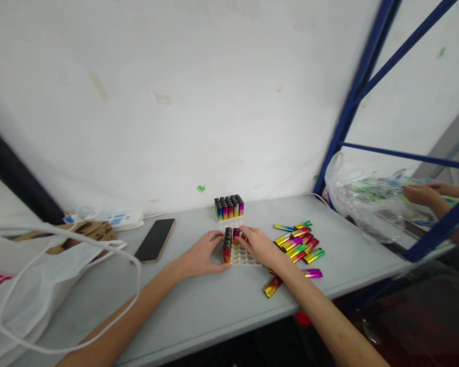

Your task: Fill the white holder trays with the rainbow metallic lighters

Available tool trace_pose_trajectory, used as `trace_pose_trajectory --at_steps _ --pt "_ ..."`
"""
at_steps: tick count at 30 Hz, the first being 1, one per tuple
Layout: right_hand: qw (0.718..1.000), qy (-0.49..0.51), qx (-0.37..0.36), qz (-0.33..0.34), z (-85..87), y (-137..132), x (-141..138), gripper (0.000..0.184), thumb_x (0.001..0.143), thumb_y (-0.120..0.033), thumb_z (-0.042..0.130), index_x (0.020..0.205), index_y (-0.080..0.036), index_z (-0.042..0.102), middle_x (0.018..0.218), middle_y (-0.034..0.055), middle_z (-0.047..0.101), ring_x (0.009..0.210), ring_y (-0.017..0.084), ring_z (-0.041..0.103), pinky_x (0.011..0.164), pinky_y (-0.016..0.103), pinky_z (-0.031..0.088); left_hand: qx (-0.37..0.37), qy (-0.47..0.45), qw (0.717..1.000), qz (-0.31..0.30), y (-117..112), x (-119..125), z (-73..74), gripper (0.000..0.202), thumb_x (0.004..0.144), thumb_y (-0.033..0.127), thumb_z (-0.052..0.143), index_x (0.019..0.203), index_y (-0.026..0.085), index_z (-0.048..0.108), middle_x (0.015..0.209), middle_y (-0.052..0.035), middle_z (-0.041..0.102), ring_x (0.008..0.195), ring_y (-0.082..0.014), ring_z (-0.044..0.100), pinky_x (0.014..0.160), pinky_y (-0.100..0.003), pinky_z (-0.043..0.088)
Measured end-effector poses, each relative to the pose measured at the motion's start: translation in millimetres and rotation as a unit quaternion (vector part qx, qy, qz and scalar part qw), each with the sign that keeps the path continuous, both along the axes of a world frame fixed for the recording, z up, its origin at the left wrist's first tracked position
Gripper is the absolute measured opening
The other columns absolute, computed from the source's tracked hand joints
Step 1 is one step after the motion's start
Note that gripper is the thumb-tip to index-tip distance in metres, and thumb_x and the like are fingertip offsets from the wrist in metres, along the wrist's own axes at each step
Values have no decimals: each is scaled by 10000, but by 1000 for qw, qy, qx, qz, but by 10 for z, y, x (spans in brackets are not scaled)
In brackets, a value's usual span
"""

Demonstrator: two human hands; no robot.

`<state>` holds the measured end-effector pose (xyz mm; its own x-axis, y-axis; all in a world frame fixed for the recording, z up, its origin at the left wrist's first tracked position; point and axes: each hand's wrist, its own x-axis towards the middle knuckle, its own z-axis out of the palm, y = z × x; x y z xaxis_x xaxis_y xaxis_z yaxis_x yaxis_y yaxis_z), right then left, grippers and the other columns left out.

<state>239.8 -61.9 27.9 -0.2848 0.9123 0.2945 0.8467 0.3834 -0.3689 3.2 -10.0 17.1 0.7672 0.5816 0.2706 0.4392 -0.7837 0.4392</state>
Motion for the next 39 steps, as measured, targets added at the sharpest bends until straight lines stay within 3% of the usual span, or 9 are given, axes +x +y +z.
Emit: trace_pose_trajectory --at_steps 6,11,15,20,24,28,31,35,39 --pt "1000 1 14 19 99 10 289 215 1045 -317 566 1174 -173 659 1012 81 727 861 190 672 835 290 477 10 -10 1000 1 2 11 5 649 759 430 827 1321 179 618 1409 -151 571 1323 -363 554 1178 -498 448" --pt "994 -52 4 -100 188 54 858 224 1021 -239 556 1182 -148 683 1044 113 726 951 222 679 905 324 479 13 -3 1000 5 13 28 -23 698 742 419 834 1346 163 597 1420 -163 563 1332 -362 549 1188 -488 434" --pt "979 -112 -35 -166 94 118 1221 238 984 -206 586 1171 -124 709 1184 169 709 1120 269 663 987 348 465 18 -2 1000 5 14 29 -27 685 746 407 830 1343 170 592 1421 -160 560 1340 -356 543 1192 -486 428" --pt "971 -138 -50 -188 -61 169 1347 296 964 -201 602 1238 -146 698 1236 173 707 1173 283 656 996 364 474 15 -11 1000 4 7 27 -18 683 733 407 840 1330 176 603 1417 -153 566 1319 -362 561 1176 -494 447" --pt "971 -133 -46 -191 -50 179 1305 239 972 -197 579 1151 -151 732 1163 165 727 1094 291 685 969 391 498 16 -11 1000 8 8 31 -33 686 728 408 846 1327 174 606 1414 -149 565 1321 -357 561 1184 -484 441" --pt "988 13 60 -139 56 169 1221 226 987 -247 576 1138 -172 726 1101 132 708 986 239 705 934 365 534 18 -5 1000 14 12 36 -53 691 744 427 828 1339 167 593 1425 -165 554 1331 -360 550 1184 -501 437" --pt "981 156 77 -87 125 144 1117 291 982 -379 598 1162 -190 726 1090 105 696 693 166 685 724 328 573 20 -1 1000 14 10 40 -49 686 751 428 820 1341 165 590 1419 -167 560 1331 -356 550 1182 -493 439" --pt "945 310 84 -59 127 141 892 372 865 -470 752 1131 -211 750 1039 82 744 771 198 699 767 347 562 27 -7 1000 14 4 50 -38 661 758 439 820 1323 173 602 1398 -157 579 1316 -352 560 1175 -485 446" --pt "880 472 31 -35 62 156 610 457 766 -463 844 1120 -204 717 1007 70 763 866 213 694 808 346 541 24 -20 999 14 -7 67 -38 651 744 421 834 1301 162 617 1394 -162 581 1305 -352 569 1175 -466 446"
